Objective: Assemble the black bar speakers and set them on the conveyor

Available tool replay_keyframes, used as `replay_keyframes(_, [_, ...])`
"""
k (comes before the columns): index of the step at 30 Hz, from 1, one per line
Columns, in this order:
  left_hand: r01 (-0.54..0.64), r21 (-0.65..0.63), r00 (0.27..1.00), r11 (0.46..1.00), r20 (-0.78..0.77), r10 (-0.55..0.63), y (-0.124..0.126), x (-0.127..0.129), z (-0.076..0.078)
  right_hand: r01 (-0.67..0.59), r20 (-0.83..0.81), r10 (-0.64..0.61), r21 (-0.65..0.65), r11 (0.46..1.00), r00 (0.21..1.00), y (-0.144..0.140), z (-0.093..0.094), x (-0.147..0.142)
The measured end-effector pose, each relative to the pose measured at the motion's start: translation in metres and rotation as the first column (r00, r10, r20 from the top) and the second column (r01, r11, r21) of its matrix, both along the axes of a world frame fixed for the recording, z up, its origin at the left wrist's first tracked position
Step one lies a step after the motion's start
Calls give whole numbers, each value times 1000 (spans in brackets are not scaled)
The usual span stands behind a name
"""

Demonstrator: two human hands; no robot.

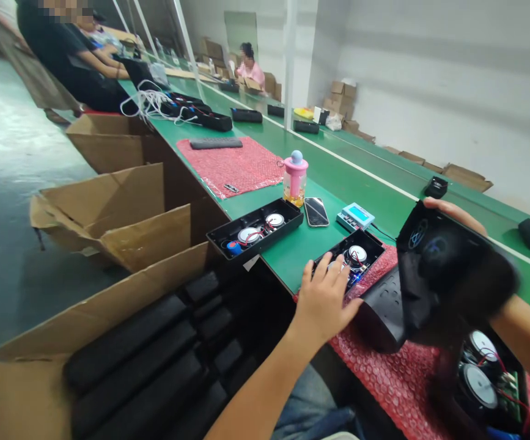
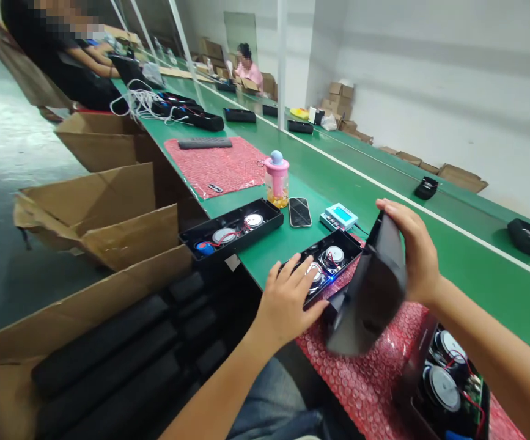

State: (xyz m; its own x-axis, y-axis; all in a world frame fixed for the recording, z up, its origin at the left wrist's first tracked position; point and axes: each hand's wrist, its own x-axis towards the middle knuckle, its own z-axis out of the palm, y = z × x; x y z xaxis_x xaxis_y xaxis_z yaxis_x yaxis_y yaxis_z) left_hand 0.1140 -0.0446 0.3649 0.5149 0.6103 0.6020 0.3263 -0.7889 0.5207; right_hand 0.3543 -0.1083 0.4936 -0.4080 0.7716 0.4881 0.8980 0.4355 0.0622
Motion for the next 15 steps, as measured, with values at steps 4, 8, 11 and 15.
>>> replay_keyframes(4, [-61,-5,995,998,-77,60,15,-6,-24,-90,8,91,-16,996,996,42,8,-14])
replay_keyframes(8, [-84,-13,992,996,93,85,14,0,-42,-115,126,148,-239,964,981,77,-1,-10])
replay_keyframes(11, [-81,-35,977,996,194,86,12,4,-52,-74,207,169,-403,912,964,92,-12,-13])
replay_keyframes(15, [-192,-15,920,981,345,185,8,7,-65,-56,267,241,-553,832,933,103,-24,-28])
